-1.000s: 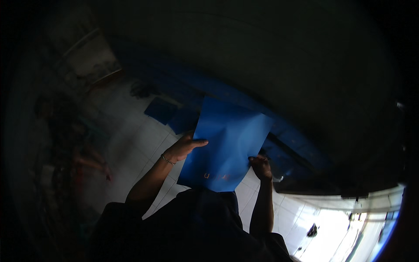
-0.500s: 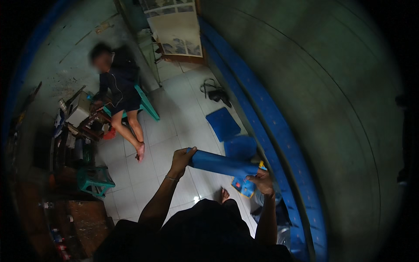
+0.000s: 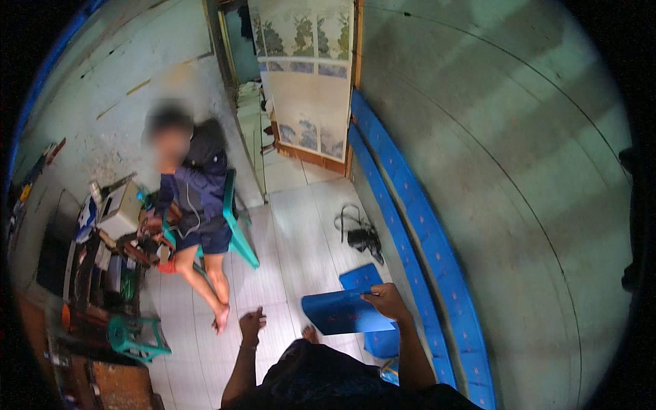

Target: The person repeatedly picks up blue foam sheets from a table and stacks them against a wall. The person handles the sheets one at a time, moving between the table and the wall repeatedly.

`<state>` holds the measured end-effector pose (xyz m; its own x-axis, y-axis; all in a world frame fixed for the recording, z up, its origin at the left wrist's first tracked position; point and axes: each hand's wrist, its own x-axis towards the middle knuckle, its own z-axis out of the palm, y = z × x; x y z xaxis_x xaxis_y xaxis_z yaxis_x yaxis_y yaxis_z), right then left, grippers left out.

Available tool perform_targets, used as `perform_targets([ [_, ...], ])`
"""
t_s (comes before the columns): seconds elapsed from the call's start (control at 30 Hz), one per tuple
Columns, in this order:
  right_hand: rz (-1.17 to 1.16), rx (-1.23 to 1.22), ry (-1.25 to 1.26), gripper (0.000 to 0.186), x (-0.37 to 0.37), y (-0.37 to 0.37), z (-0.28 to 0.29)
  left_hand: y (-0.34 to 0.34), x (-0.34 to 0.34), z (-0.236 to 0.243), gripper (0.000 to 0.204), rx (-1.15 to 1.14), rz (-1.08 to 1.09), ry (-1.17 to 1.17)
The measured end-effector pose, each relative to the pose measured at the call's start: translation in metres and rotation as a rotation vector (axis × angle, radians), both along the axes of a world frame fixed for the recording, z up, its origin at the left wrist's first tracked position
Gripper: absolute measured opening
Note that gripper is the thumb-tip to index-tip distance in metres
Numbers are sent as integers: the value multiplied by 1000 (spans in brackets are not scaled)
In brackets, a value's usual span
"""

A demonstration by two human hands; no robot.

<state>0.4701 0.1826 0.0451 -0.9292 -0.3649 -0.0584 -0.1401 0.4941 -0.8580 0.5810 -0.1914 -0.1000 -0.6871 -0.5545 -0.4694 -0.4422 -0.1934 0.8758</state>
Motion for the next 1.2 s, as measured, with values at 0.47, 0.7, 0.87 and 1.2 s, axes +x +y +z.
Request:
perform_targets([
  [0.47,-519,37,614,23,-475,-41,153,-87,-268,-144,35,194,-241,-287],
  [0.7,-726,-196,954,27,-690,-45,287,-119,-385,-191,26,-270,-786,-394],
  [0.87,-829,-484,752,28,-793,-43,279,-128,-499,-221,21,-748,-1080,-172],
  [1.2,-1123,-254,713,26,-858,-89,143,-191,-794,-240,25,-1000,-1570,-88],
])
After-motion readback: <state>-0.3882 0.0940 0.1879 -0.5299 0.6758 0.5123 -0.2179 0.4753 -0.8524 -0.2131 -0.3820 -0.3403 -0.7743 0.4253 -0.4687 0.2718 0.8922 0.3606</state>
